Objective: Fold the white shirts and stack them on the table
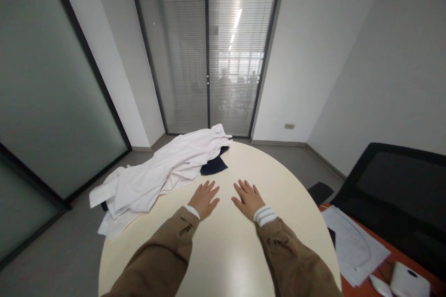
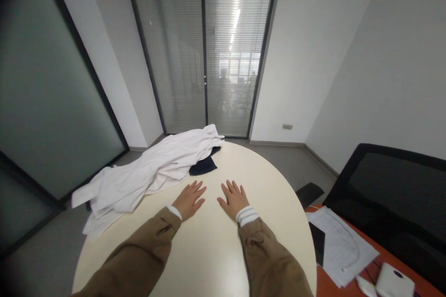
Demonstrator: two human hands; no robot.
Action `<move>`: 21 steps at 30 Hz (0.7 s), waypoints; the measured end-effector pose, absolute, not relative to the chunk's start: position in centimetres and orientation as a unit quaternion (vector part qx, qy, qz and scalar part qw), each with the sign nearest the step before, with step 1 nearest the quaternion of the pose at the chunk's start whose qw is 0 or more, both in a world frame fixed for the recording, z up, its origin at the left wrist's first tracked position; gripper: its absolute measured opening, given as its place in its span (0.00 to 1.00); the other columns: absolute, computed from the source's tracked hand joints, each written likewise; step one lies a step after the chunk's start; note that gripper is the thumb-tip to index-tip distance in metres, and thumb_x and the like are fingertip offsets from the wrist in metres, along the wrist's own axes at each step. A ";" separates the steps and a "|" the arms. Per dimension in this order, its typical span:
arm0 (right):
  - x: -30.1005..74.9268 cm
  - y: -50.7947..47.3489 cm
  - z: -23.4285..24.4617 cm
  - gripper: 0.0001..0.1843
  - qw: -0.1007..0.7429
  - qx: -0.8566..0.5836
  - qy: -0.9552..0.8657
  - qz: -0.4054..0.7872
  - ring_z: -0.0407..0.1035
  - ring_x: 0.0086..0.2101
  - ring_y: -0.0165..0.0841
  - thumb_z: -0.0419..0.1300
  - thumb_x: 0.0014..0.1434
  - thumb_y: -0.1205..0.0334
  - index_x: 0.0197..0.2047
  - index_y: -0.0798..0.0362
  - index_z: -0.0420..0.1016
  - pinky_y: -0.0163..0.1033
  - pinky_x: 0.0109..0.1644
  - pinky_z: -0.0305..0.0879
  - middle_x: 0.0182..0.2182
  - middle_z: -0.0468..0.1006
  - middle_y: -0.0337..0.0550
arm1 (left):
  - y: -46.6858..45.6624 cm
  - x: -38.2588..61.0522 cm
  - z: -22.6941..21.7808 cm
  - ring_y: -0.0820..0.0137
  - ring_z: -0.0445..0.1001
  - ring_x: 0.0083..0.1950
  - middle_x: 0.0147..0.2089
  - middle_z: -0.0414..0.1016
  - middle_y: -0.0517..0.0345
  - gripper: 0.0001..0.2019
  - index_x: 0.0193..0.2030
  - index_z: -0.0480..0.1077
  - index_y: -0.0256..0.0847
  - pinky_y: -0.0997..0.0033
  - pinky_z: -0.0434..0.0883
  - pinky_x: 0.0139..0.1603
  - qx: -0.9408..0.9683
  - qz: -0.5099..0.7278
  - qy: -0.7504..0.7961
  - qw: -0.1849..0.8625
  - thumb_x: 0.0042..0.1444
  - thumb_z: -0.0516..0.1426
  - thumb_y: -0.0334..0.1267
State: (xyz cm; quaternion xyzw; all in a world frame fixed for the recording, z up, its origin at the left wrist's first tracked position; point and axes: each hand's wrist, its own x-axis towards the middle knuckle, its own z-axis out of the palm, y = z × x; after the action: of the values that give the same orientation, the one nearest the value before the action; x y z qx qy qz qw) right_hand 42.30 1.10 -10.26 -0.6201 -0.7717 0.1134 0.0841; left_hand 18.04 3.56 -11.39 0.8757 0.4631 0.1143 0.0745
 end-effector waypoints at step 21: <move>42.4 1.4 -10.7 0.38 0.077 -0.623 -0.771 0.104 0.37 0.70 0.46 0.45 0.65 0.40 0.72 0.49 0.51 0.58 0.70 0.32 0.72 0.45 0.45 | 3.5 18.1 -11.1 0.54 0.49 0.74 0.73 0.53 0.49 0.25 0.68 0.60 0.44 0.45 0.51 0.70 0.874 0.131 0.461 0.080 0.66 0.49 0.45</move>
State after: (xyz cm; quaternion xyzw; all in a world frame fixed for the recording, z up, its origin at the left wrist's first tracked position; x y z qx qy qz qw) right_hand 42.43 1.36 -10.72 -0.6233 -0.7712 0.1037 0.0771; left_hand 18.10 3.50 -11.09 0.8739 0.4614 0.1306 0.0800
